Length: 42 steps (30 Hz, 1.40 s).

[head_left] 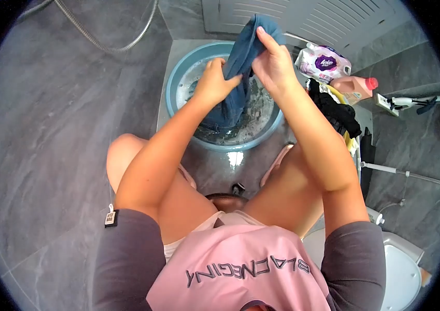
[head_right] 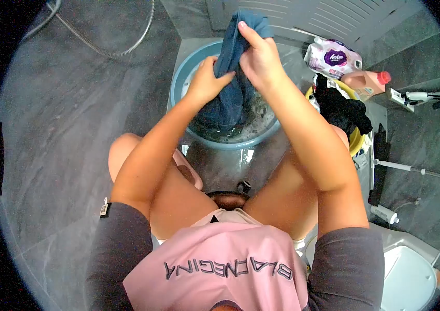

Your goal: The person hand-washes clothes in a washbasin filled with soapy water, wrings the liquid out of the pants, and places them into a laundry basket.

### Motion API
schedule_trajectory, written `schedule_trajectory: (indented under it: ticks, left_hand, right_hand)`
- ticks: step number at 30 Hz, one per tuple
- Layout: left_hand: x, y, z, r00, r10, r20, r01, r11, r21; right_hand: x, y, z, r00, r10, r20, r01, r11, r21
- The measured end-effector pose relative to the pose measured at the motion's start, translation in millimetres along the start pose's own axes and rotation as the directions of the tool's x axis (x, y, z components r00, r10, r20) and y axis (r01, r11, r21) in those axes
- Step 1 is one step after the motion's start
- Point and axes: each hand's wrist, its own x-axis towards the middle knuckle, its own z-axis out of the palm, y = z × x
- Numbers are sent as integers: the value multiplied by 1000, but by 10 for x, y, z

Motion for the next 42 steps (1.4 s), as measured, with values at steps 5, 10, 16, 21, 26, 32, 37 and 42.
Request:
schedule_trajectory:
  ticks: [5, 10, 16, 21, 26, 32, 37, 42]
  left_hand:
    - [243, 80, -401, 927, -248, 281, 298, 943, -150]
    - [253, 224, -489, 881, -133, 454, 373, 785, -494]
    - [403, 132, -431, 863, -496, 94, 364, 482, -797]
    - [309, 162, -209, 683, -698, 218, 434, 148, -889]
    - [-27, 707, 60, 777, -554, 300, 607, 528, -594]
    - [303, 260, -139, 707, -703, 77, 504, 424, -753]
    - [182, 449, -134, 626, -764, 157, 493, 231, -839]
    - [98, 731, -169, 717, -658, 231, 622, 453, -639]
  right_hand:
    - [185, -95, -238, 960, -224, -170, 132, 891, -434]
    - [342, -74, -649, 922, -202, -330, 34, 892, -451]
    - [-113, 258, -117, 937, -175, -301, -241, 298, -923]
    - [-404, 759, 37, 956, -283, 82, 200, 416, -887]
    - [231, 601, -552, 817, -447, -365, -252, 292, -922]
    - [-283, 742, 98, 928, -344, -141, 34, 456, -889]
    - [-252, 639, 76, 934, -331, -137, 5, 394, -919]
    - [32, 632, -218, 840, -394, -374, -156, 485, -861]
